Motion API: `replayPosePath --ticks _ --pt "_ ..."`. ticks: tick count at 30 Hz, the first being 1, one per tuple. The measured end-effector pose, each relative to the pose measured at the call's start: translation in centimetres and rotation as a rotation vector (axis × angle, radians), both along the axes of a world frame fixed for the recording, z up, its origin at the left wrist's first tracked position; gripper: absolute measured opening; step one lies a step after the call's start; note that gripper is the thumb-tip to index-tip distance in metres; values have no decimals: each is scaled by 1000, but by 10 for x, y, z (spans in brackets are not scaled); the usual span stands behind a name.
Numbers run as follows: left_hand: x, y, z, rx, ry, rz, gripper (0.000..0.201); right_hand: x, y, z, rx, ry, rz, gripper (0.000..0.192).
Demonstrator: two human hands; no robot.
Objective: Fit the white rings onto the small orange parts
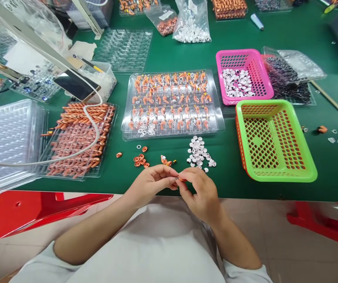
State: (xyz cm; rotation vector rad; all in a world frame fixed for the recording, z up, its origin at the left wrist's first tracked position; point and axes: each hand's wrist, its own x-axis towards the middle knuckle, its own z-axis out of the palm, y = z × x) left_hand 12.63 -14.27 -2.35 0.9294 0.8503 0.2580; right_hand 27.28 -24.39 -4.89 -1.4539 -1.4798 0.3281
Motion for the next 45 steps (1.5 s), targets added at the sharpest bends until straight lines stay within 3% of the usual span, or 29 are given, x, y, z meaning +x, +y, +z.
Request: replayPosePath --ticks 7,13,17,32,40,45 --pt "3 -1 2 30 5 54 18 -3 -1 2 5 -7 -38 34" --pt "1 -5 1 219 12 4 12 -3 0 3 45 -57 -28 36" --pt "-2 -5 -3 362 49 -43 19 -1 -1 4 40 -112 -10 37" --pt "5 -4 0 602 194 -119 18 1 3 5 -73 -48 44 30" --pt "2 -5 -5 579 189 -117 18 0 4 6 -81 -12 53 27" --pt "2 -1 -2 359 114 -68 17 2 2 8 -156 22 -41 22"
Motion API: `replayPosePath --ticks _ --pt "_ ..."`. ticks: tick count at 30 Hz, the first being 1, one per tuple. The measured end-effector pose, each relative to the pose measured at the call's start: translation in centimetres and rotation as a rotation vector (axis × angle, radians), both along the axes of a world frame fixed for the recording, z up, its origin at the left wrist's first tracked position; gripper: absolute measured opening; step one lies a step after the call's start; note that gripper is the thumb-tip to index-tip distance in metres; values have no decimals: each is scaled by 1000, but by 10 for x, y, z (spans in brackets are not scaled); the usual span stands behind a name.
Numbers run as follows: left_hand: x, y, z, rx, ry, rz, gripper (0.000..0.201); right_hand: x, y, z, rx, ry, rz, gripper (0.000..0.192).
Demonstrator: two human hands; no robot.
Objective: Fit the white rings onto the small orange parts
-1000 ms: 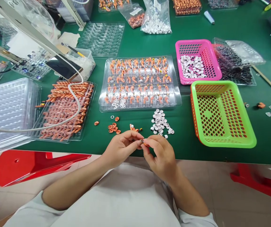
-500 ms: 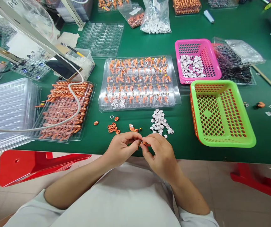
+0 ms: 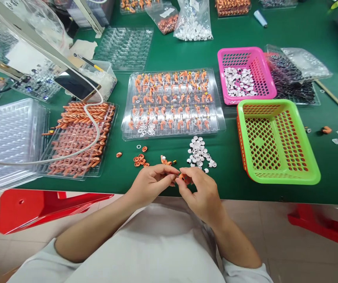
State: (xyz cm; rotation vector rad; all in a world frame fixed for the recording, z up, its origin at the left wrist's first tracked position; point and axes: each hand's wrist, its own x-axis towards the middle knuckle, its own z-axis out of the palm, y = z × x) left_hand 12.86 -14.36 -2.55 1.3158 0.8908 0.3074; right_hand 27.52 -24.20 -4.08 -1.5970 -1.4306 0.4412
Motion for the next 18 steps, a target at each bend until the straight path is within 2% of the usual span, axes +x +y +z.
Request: replayPosePath --ticks 3,7,13,18 --pt "1 5 8 -113 -38 -31 18 1 0 2 -82 53 -66 17" --pt "3 9 14 -136 -35 -34 17 2 0 6 -144 113 -82 13" --pt "2 4 7 -91 -41 -5 15 3 -6 7 -196 208 -6 20" --pt "0 3 6 18 1 -20 17 2 -12 4 -154 159 34 34"
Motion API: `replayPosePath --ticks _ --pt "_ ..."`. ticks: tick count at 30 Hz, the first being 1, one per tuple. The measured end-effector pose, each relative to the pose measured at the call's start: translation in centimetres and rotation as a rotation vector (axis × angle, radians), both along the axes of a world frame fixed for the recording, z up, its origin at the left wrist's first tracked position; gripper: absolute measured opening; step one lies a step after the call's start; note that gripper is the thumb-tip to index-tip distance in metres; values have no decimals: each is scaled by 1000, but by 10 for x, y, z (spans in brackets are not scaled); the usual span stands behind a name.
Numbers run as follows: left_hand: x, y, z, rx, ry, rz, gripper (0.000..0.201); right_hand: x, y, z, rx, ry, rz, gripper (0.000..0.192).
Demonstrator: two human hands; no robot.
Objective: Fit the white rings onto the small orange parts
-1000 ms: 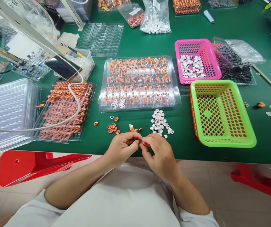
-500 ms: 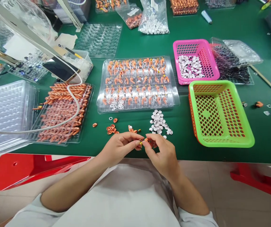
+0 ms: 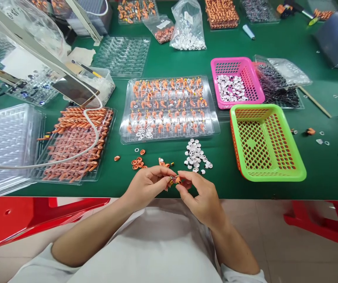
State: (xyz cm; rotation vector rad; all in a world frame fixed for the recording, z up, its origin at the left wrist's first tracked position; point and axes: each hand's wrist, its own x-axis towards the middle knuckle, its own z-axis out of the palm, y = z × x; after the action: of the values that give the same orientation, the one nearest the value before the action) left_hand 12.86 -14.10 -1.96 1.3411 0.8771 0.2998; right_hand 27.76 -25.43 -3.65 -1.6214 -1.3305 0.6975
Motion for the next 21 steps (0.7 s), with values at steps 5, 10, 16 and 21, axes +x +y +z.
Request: replayPosePath --ticks 5,10,16,21 --pt "1 -1 5 -25 6 -12 17 -1 1 -5 219 -127 65 45" --pt "4 -4 5 -110 -45 23 15 -4 0 -7 307 -253 34 50" --pt "7 -4 5 -163 -68 90 14 -9 -1 -5 361 -518 -158 31" --pt "7 -3 8 -247 -137 132 9 -10 1 -12 367 -454 -91 32"
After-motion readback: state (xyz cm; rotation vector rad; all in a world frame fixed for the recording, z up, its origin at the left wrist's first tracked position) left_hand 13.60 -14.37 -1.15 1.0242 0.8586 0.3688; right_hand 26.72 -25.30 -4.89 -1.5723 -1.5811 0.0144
